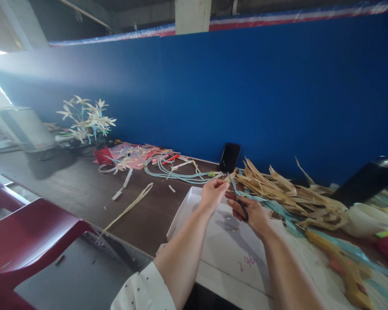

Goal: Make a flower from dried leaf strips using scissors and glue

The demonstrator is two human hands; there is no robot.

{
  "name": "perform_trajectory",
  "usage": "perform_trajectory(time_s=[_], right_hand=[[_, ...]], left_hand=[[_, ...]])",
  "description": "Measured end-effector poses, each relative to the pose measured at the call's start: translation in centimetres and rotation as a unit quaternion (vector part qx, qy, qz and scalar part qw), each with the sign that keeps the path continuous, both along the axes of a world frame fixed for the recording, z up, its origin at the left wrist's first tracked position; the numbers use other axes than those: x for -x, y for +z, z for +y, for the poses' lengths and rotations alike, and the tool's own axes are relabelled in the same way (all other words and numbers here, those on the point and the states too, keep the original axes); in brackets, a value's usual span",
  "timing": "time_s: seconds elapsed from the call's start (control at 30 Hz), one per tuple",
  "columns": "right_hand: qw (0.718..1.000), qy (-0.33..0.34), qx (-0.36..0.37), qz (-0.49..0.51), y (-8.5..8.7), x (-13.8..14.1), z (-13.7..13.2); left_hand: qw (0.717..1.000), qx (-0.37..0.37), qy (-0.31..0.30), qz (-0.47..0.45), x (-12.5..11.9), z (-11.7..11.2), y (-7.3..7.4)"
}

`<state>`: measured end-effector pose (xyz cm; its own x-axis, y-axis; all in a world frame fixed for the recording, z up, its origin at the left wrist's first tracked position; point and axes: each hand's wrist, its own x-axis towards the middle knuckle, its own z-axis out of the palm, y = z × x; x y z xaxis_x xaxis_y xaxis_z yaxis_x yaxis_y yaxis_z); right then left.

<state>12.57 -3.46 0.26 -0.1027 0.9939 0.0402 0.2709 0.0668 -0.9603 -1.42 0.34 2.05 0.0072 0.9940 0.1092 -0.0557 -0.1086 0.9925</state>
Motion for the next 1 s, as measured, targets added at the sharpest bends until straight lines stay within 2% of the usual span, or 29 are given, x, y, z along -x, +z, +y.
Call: perform_trajectory(time_s=[0.33,0.57,0.77,1.0], right_hand=[[1.0,0.001,0.001,0.007,0.19,-0.14,-0.18],[0.999,-0.035,0.006,0.029,0.6,0.21,-0.29],[0.999,-0.016,0.03,-0.007,1.05,0.32,-0.63],[0.999,0.008,0.016,-0.031,0.81,0.37,-0.67]], left_hand=[[1.0,-0.012,0.0,-0.019,0.0,-0.04,0.12],[1.0,-0.009,0.004,-0.018,0.19,-0.18,0.26],[1.0,-0.008,0.007,-0.027,0.28,-0.04,0.3],[1.0,-0.006,-0.008,-0.014,0.78,0.54,-0.09]])
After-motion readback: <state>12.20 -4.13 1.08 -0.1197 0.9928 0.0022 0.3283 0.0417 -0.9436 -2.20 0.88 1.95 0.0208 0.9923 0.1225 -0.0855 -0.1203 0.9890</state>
